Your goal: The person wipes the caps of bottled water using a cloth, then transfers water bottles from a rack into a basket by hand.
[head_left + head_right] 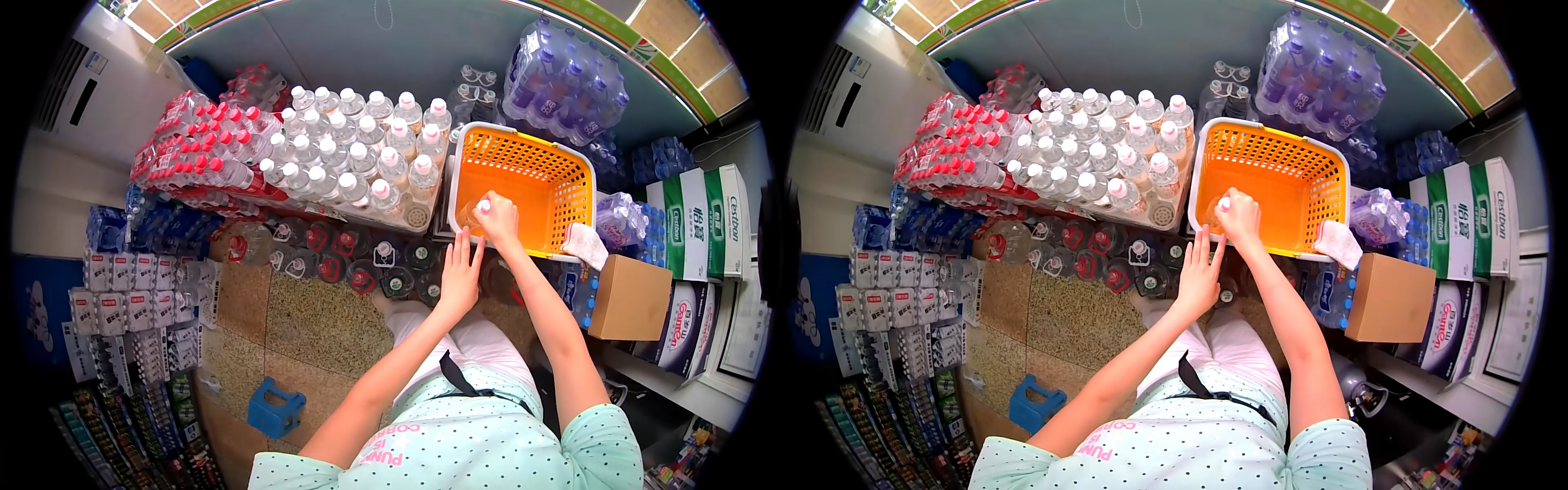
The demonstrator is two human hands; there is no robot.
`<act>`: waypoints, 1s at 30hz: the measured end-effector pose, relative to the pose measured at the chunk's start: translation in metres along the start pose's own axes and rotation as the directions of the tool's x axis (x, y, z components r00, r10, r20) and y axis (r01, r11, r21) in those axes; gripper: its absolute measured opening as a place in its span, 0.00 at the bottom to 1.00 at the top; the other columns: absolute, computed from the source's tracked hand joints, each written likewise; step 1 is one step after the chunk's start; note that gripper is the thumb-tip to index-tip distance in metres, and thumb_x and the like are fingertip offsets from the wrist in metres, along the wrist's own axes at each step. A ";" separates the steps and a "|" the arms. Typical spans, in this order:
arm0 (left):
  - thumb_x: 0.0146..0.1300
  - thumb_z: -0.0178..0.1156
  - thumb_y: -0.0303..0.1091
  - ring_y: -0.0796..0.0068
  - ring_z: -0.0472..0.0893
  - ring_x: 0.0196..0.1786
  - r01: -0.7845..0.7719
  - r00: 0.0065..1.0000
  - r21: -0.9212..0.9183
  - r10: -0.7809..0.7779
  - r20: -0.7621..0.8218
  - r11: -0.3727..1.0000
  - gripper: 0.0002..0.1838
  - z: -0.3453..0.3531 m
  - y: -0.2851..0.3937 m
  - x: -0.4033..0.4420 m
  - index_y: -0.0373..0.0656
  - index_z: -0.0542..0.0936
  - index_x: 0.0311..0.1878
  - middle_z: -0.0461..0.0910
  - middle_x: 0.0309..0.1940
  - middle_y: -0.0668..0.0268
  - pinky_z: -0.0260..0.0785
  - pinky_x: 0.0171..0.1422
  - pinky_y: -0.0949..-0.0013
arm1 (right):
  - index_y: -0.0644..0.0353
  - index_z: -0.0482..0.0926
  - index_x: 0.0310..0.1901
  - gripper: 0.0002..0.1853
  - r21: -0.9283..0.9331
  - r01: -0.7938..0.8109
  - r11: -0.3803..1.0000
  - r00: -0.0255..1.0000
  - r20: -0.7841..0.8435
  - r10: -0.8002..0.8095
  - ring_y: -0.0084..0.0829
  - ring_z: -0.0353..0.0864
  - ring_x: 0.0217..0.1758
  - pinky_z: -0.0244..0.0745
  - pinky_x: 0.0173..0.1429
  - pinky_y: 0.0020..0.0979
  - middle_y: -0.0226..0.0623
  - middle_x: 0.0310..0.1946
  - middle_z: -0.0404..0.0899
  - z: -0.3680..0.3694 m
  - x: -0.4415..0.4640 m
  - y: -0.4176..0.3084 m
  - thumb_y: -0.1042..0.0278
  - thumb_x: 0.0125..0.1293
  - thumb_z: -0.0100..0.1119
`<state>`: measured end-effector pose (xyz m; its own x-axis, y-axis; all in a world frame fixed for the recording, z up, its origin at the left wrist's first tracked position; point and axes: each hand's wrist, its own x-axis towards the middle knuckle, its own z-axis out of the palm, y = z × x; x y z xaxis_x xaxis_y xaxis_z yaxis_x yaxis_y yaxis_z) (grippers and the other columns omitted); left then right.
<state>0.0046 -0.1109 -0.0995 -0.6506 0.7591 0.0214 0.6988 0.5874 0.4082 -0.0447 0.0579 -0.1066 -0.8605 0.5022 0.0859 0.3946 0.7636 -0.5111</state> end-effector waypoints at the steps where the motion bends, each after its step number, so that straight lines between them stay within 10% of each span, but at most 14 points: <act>1: 0.43 0.70 0.27 0.44 0.45 0.80 0.002 1.000 -0.005 -0.002 0.003 1.000 0.58 0.000 0.000 0.000 0.43 0.48 0.79 0.41 0.78 0.40 0.44 0.81 0.49 | 0.60 0.81 0.36 0.12 0.003 0.002 1.000 1.000 -0.001 -0.002 0.49 0.85 0.38 0.80 0.43 0.46 0.47 0.33 0.84 0.000 0.001 0.001 0.63 0.52 0.66; 14: 0.48 0.71 0.35 0.47 0.42 0.81 0.019 0.997 -0.065 -0.013 0.083 0.998 0.57 -0.017 -0.003 -0.002 0.41 0.48 0.79 0.42 0.78 0.44 0.40 0.79 0.38 | 0.58 0.80 0.46 0.21 -0.287 -0.053 0.956 0.998 0.016 0.060 0.45 0.82 0.49 0.78 0.50 0.46 0.44 0.43 0.83 -0.018 0.011 -0.029 0.57 0.53 0.70; 20: 0.52 0.70 0.38 0.47 0.45 0.81 0.183 0.983 -0.075 -0.182 0.014 0.980 0.54 -0.025 -0.013 -0.014 0.36 0.49 0.77 0.43 0.78 0.44 0.38 0.78 0.35 | 0.57 0.80 0.51 0.22 0.136 0.330 0.934 0.938 -0.158 -0.308 0.43 0.76 0.54 0.72 0.57 0.40 0.39 0.45 0.80 -0.019 0.035 -0.082 0.58 0.55 0.70; 30: 0.53 0.70 0.40 0.48 0.44 0.81 0.306 0.951 -0.038 -0.308 -0.040 0.951 0.54 -0.043 -0.043 -0.016 0.34 0.49 0.77 0.43 0.79 0.46 0.38 0.79 0.37 | 0.56 0.80 0.43 0.20 -0.056 0.303 0.951 0.950 -0.063 -0.306 0.43 0.78 0.49 0.76 0.50 0.43 0.37 0.41 0.81 0.014 0.066 -0.120 0.55 0.51 0.71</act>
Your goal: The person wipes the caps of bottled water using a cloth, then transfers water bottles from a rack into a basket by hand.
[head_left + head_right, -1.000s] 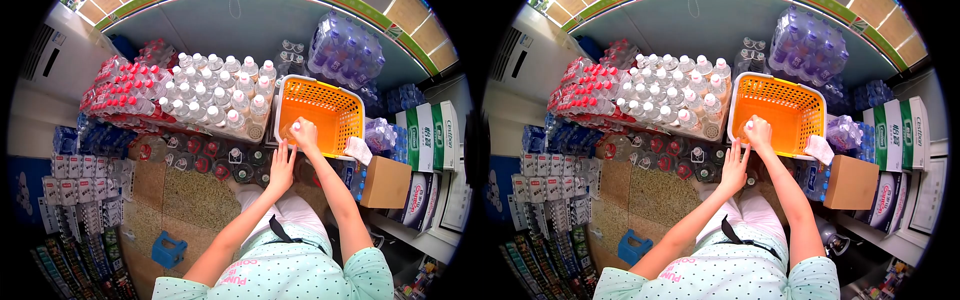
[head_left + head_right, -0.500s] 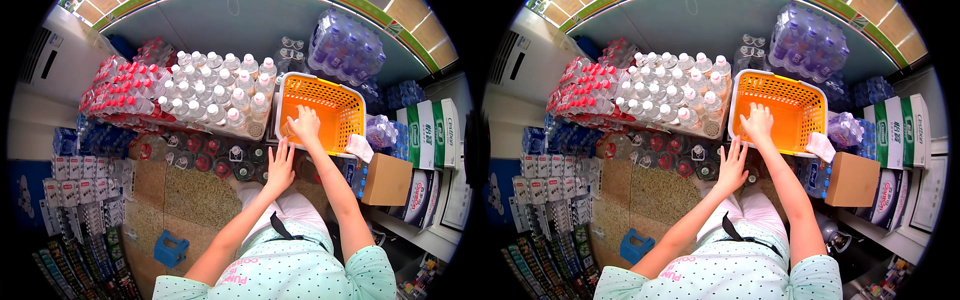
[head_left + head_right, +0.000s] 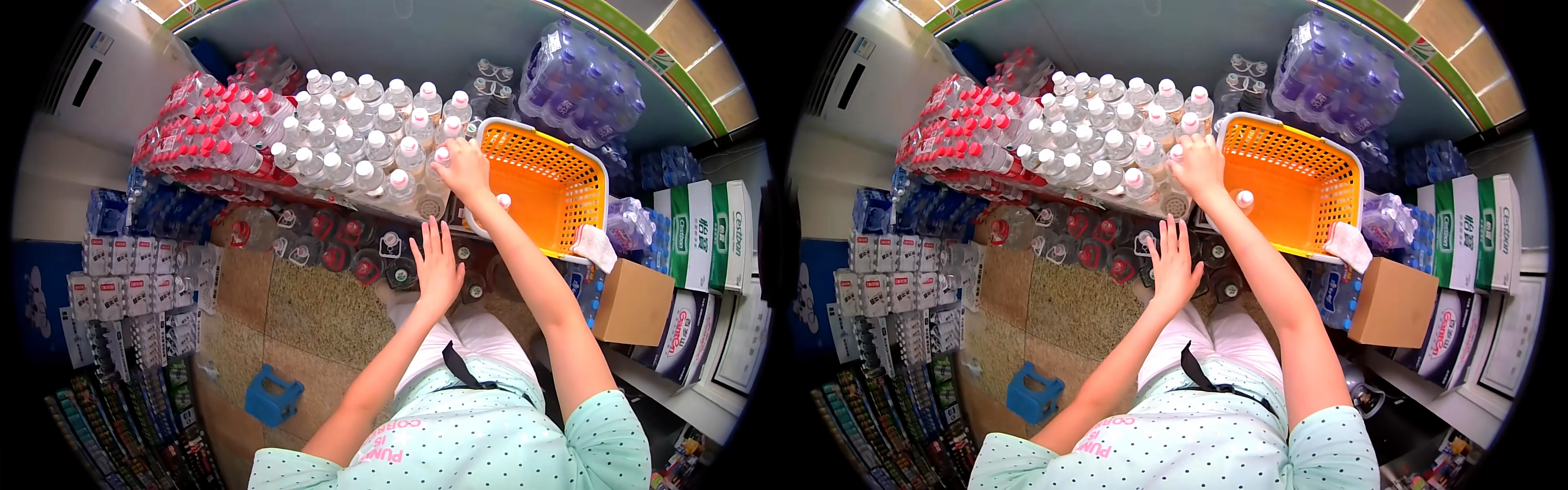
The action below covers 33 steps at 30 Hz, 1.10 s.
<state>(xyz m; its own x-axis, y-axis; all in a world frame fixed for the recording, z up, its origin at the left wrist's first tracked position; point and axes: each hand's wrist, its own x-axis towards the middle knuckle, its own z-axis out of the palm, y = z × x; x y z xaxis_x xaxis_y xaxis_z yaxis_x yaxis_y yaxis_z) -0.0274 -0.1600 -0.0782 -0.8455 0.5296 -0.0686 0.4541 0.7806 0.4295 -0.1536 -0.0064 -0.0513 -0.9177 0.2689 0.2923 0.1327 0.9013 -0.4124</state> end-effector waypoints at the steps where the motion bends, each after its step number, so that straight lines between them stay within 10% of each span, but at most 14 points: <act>1: 0.53 0.71 0.41 0.49 0.45 0.81 0.014 1.000 0.015 -0.014 0.008 1.000 0.54 0.000 -0.002 0.001 0.34 0.49 0.77 0.43 0.79 0.46 0.37 0.79 0.38 | 0.57 0.81 0.41 0.20 -0.013 -0.010 1.000 1.000 0.013 0.010 0.43 0.78 0.48 0.76 0.50 0.42 0.38 0.40 0.81 -0.001 0.001 -0.002 0.56 0.50 0.72; 22: 0.53 0.70 0.40 0.47 0.45 0.81 0.064 0.998 -0.031 -0.064 0.031 0.997 0.53 -0.006 -0.028 -0.007 0.32 0.51 0.76 0.46 0.78 0.45 0.34 0.80 0.39 | 0.62 0.81 0.31 0.14 0.145 -0.189 0.971 0.982 0.012 0.189 0.48 0.83 0.37 0.77 0.43 0.44 0.48 0.29 0.83 -0.018 0.004 -0.010 0.61 0.45 0.65; 33: 0.57 0.67 0.41 0.48 0.48 0.80 -0.005 1.000 -0.033 0.006 0.030 0.999 0.49 -0.008 -0.016 -0.004 0.33 0.52 0.76 0.49 0.77 0.46 0.37 0.79 0.38 | 0.64 0.80 0.32 0.13 0.384 -0.092 0.919 0.975 -0.150 0.161 0.35 0.83 0.30 0.77 0.39 0.32 0.41 0.26 0.82 -0.137 0.001 -0.025 0.66 0.46 0.70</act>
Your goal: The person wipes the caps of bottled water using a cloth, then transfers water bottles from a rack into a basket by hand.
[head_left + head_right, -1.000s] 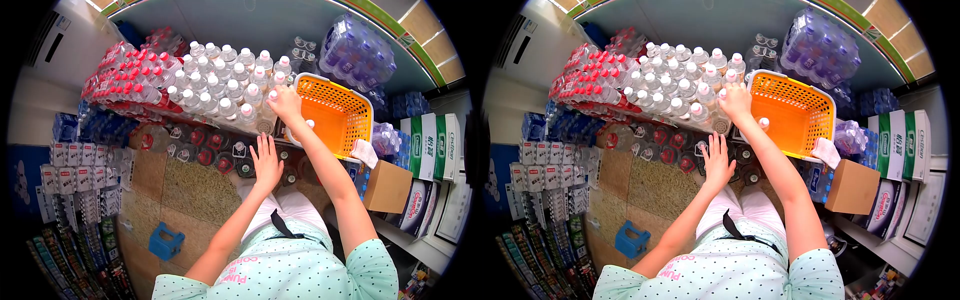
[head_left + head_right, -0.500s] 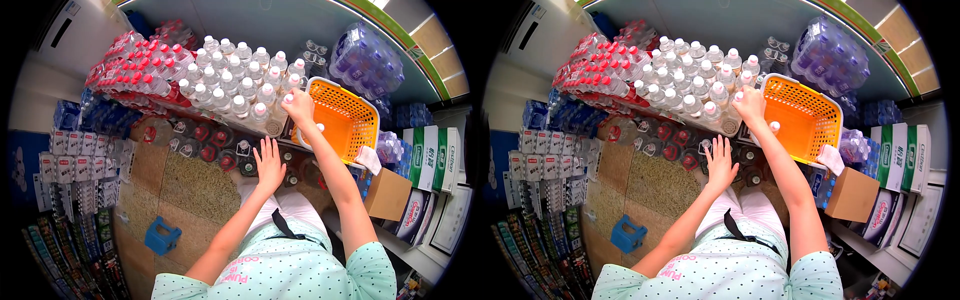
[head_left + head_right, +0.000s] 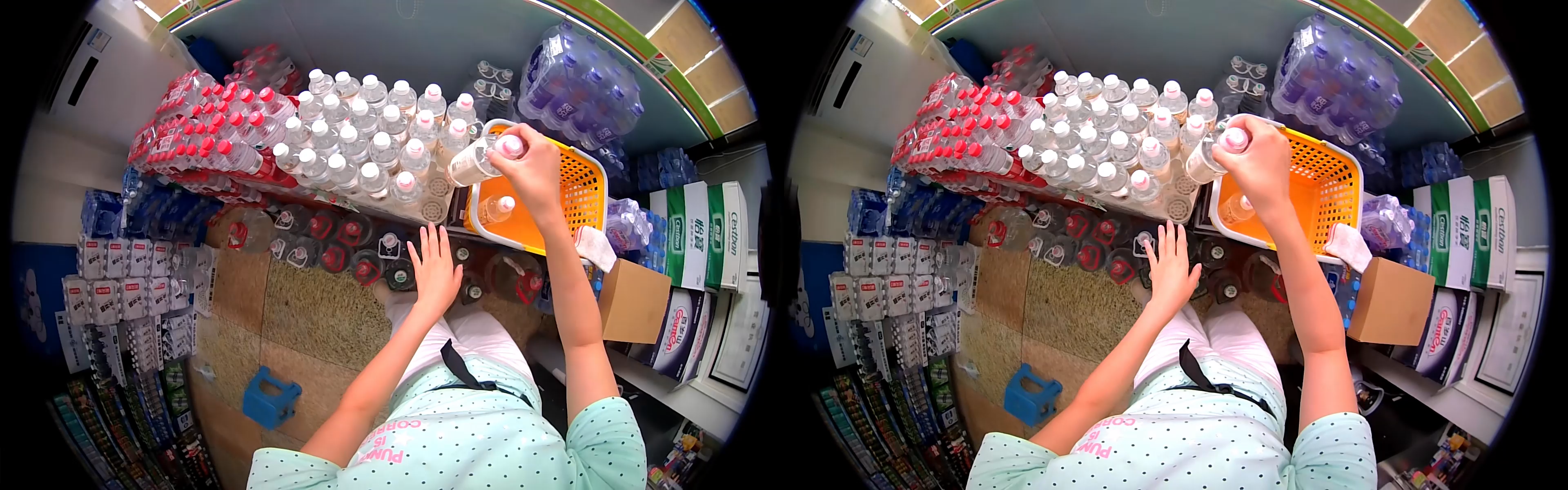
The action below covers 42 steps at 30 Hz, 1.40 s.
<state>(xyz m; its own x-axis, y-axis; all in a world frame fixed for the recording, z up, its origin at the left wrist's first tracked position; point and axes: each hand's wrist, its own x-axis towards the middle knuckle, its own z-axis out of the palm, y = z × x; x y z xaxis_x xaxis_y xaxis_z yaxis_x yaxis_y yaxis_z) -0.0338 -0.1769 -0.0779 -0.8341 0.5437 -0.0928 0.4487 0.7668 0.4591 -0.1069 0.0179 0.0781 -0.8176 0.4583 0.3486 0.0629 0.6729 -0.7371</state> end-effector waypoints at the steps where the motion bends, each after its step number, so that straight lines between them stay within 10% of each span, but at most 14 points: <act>1: 0.57 0.67 0.41 0.48 0.48 0.80 -0.009 1.000 -0.011 0.009 -0.004 1.000 0.49 -0.002 0.004 0.001 0.33 0.52 0.76 0.49 0.77 0.46 0.37 0.79 0.37 | 0.64 0.81 0.32 0.14 0.007 -0.009 1.000 1.000 -0.004 0.009 0.33 0.83 0.30 0.77 0.39 0.31 0.40 0.26 0.82 -0.011 0.000 -0.003 0.66 0.47 0.71; 19: 0.57 0.66 0.40 0.48 0.48 0.80 -0.216 0.968 -0.022 0.217 0.130 0.976 0.49 0.023 0.058 0.008 0.33 0.51 0.76 0.49 0.77 0.45 0.36 0.79 0.37 | 0.64 0.80 0.36 0.13 -0.201 -0.242 0.949 0.970 -0.069 0.232 0.20 0.83 0.34 0.79 0.43 0.23 0.33 0.29 0.84 -0.126 -0.040 0.041 0.70 0.51 0.75; 32: 0.48 0.70 0.36 0.50 0.49 0.80 -0.215 0.977 0.274 0.203 0.071 0.937 0.56 0.052 0.065 0.007 0.29 0.49 0.76 0.45 0.77 0.42 0.39 0.81 0.47 | 0.61 0.84 0.33 0.17 -0.257 -0.341 0.904 0.940 -0.110 0.323 0.41 0.86 0.36 0.79 0.44 0.38 0.45 0.31 0.85 -0.071 -0.046 0.156 0.58 0.45 0.74; 42: 0.55 0.56 0.28 0.49 0.52 0.79 -0.211 0.976 0.382 0.214 0.035 0.900 0.43 0.058 0.067 0.009 0.26 0.53 0.74 0.49 0.76 0.41 0.40 0.82 0.48 | 0.60 0.83 0.32 0.17 -0.287 -0.247 0.926 0.965 0.013 0.261 0.46 0.85 0.37 0.79 0.45 0.43 0.47 0.30 0.84 -0.001 -0.034 0.190 0.58 0.44 0.70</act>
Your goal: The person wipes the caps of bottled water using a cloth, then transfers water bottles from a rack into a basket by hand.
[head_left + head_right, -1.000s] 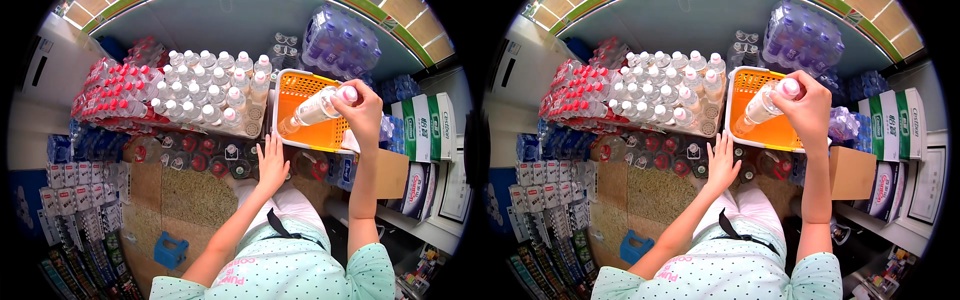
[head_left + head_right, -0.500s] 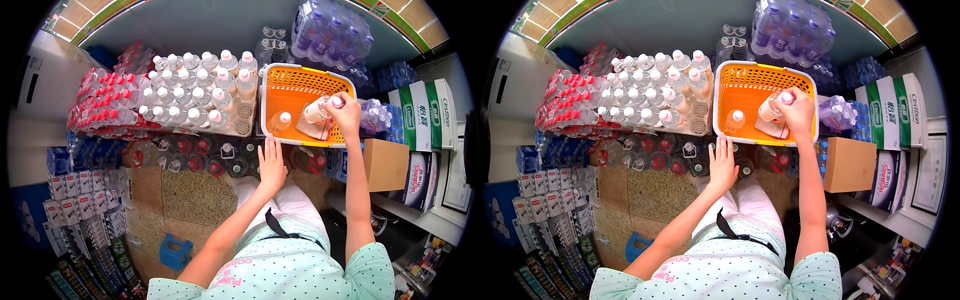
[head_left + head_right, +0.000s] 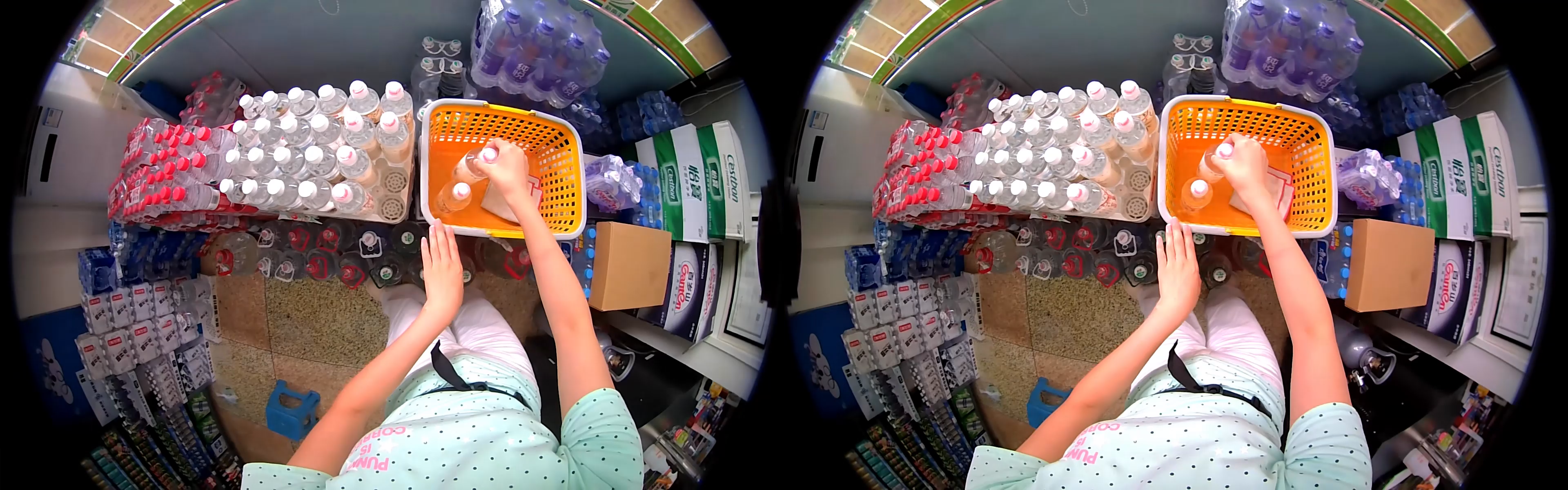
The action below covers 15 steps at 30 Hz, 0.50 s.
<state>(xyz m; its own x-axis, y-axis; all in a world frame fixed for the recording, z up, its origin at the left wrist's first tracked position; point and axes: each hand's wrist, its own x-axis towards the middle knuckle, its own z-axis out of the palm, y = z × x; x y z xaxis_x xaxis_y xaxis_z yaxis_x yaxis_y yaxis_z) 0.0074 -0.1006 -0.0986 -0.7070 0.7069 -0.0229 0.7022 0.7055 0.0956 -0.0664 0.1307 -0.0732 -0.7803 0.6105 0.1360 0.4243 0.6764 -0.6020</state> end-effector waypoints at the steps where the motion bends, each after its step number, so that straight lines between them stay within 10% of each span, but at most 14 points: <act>1: 0.55 0.56 0.28 0.50 0.52 0.79 0.002 1.000 0.005 -0.002 0.010 1.000 0.43 0.000 0.000 0.000 0.26 0.53 0.74 0.49 0.76 0.41 0.40 0.82 0.49 | 0.60 0.83 0.32 0.16 0.011 -0.004 1.000 1.000 0.009 0.004 0.46 0.85 0.37 0.79 0.45 0.43 0.47 0.30 0.84 0.006 0.000 -0.001 0.58 0.44 0.70; 15: 0.64 0.49 0.32 0.51 0.51 0.80 0.000 0.991 0.149 -0.020 0.132 0.989 0.36 -0.013 0.004 0.004 0.30 0.56 0.75 0.49 0.77 0.43 0.40 0.83 0.52 | 0.61 0.83 0.33 0.16 -0.023 0.069 0.997 0.990 0.129 -0.065 0.46 0.85 0.39 0.78 0.47 0.43 0.48 0.31 0.84 0.048 0.006 -0.013 0.58 0.45 0.68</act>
<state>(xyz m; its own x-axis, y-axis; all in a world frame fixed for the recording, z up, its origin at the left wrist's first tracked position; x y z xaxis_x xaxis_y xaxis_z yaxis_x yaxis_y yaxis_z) 0.0068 -0.0957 -0.0851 -0.7039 0.6929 -0.1563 0.7066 0.7056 -0.0539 -0.0990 0.1058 -0.1025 -0.8590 0.5069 0.0721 0.3804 0.7262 -0.5727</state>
